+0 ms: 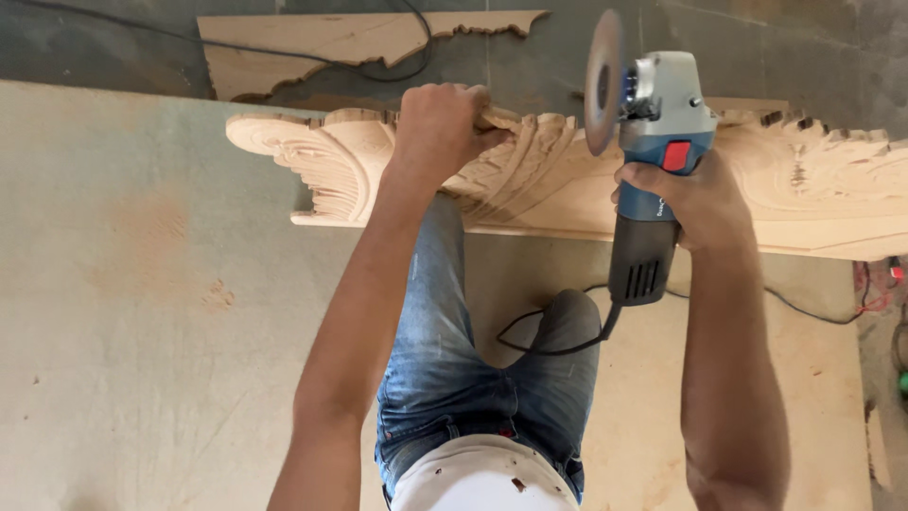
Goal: The person uses an angle grinder with a sanding disc to smooth and shape a carved wooden piece. They hold the wood with one hand and operate the tool with the other, moving along the carved details.
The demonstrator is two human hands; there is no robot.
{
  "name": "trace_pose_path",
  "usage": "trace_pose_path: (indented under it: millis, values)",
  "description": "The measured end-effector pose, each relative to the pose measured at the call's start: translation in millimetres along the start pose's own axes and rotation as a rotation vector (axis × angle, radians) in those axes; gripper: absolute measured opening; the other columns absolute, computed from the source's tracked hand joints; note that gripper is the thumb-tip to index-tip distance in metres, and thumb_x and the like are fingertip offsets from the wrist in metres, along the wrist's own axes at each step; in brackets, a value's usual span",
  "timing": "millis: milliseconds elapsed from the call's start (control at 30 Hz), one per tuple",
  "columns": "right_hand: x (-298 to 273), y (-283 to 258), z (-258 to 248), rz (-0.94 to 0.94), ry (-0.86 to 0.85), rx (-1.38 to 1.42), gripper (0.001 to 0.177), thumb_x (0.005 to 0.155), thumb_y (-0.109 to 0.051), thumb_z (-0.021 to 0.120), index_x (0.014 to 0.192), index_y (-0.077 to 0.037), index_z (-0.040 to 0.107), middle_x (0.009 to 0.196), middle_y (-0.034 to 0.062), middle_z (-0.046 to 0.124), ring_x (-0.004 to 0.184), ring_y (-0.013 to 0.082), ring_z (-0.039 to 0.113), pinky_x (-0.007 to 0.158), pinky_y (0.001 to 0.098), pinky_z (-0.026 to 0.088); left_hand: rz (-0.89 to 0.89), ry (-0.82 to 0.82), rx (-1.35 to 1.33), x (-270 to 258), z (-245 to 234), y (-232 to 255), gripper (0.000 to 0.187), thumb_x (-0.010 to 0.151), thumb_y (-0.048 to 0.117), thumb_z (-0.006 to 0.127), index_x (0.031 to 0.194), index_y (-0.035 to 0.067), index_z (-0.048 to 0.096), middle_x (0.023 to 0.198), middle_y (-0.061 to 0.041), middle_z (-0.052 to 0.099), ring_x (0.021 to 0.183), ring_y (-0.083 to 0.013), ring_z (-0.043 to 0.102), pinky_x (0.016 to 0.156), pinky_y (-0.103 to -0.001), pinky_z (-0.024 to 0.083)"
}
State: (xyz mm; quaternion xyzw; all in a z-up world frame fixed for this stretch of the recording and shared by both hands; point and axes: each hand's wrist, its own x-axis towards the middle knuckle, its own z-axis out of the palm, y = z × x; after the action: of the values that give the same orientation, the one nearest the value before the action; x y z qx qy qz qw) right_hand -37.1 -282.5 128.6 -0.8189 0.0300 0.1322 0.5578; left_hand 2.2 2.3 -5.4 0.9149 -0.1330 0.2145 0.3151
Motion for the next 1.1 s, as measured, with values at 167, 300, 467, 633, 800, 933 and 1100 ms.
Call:
trace_pose_path:
  millis: [167, 300, 467, 633, 800, 933, 1100]
  values:
    - [6.5, 30.8, -12.0, 0.027, -0.101, 0.269, 0.043, 0.084, -0.008, 0.078, 0.122, 0.002, 0.059, 0.093, 0.0138, 0.069, 0.076, 0.0259, 0.072, 0.066, 0.0404, 0.063, 0.002, 0.013, 0.023, -1.0, -2.3, 4.0, 0.049, 0.073, 0.055, 0.088, 0.090, 0.011, 0.077, 0.074, -0.010, 0.072, 0.068, -0.0304, 0.070, 0.058, -0.044, 0.052]
    - [9.2, 46.5, -15.0, 0.057, -0.098, 0.263, 0.044, 0.083, -0.010, 0.079, 0.121, 0.001, 0.060, 0.092, 0.0142, 0.070, 0.075, 0.0256, 0.072, 0.065, 0.0392, 0.062, 0.007, 0.012, 0.039, -1.3, -2.4, 3.1, 0.047, 0.074, 0.054, 0.088, 0.090, 0.010, 0.076, 0.073, -0.009, 0.071, 0.068, -0.0296, 0.070, 0.059, -0.043, 0.053]
    - [11.6, 46.6, -14.3, 0.051, -0.098, 0.217, 0.045, 0.083, -0.012, 0.081, 0.120, 0.001, 0.060, 0.092, 0.0140, 0.070, 0.076, 0.0247, 0.072, 0.065, 0.0382, 0.062, -0.002, -0.004, 0.033, 0.0, -0.9, 3.8, 0.049, 0.075, 0.055, 0.088, 0.083, 0.009, 0.072, 0.074, -0.009, 0.071, 0.068, -0.0294, 0.071, 0.059, -0.043, 0.053]
    - [7.5, 34.5, -10.7, 0.050, -0.069, 0.141, 0.043, 0.083, -0.012, 0.079, 0.120, 0.001, 0.061, 0.093, 0.0132, 0.070, 0.077, 0.0238, 0.073, 0.066, 0.0371, 0.062, 0.005, 0.016, 0.014, -0.9, -2.0, 3.0, 0.049, 0.073, 0.054, 0.088, 0.084, 0.009, 0.073, 0.073, -0.009, 0.071, 0.066, -0.0302, 0.070, 0.058, -0.044, 0.052]
    - [4.3, 13.4, -3.4, 0.050, -0.035, 0.028, 0.041, 0.082, -0.009, 0.078, 0.118, 0.000, 0.062, 0.094, 0.0105, 0.070, 0.078, 0.0224, 0.073, 0.066, 0.0365, 0.061, 0.007, 0.022, -0.026, -1.2, -1.8, 1.1, 0.049, 0.072, 0.055, 0.089, 0.084, 0.009, 0.074, 0.073, -0.009, 0.071, 0.066, -0.0308, 0.070, 0.058, -0.044, 0.052]
    - [1.4, -3.7, 7.3, 0.009, -0.004, -0.127, 0.040, 0.080, -0.009, 0.080, 0.116, -0.001, 0.064, 0.093, 0.0086, 0.069, 0.078, 0.0212, 0.073, 0.067, 0.0353, 0.060, 0.011, 0.027, -0.018, -1.3, -0.2, 0.3, 0.047, 0.073, 0.054, 0.089, 0.084, 0.010, 0.074, 0.072, -0.009, 0.071, 0.067, -0.0305, 0.070, 0.058, -0.044, 0.052]
    - [0.3, -19.2, 13.9, -0.049, 0.020, -0.306, 0.036, 0.080, -0.009, 0.082, 0.112, 0.001, 0.066, 0.093, 0.0099, 0.072, 0.079, 0.0213, 0.074, 0.071, 0.0344, 0.060, -0.036, -0.046, -0.009, 0.1, 1.8, 0.2, 0.053, 0.073, 0.059, 0.087, 0.086, 0.009, 0.075, 0.071, -0.008, 0.071, 0.065, -0.0297, 0.070, 0.058, -0.044, 0.051]
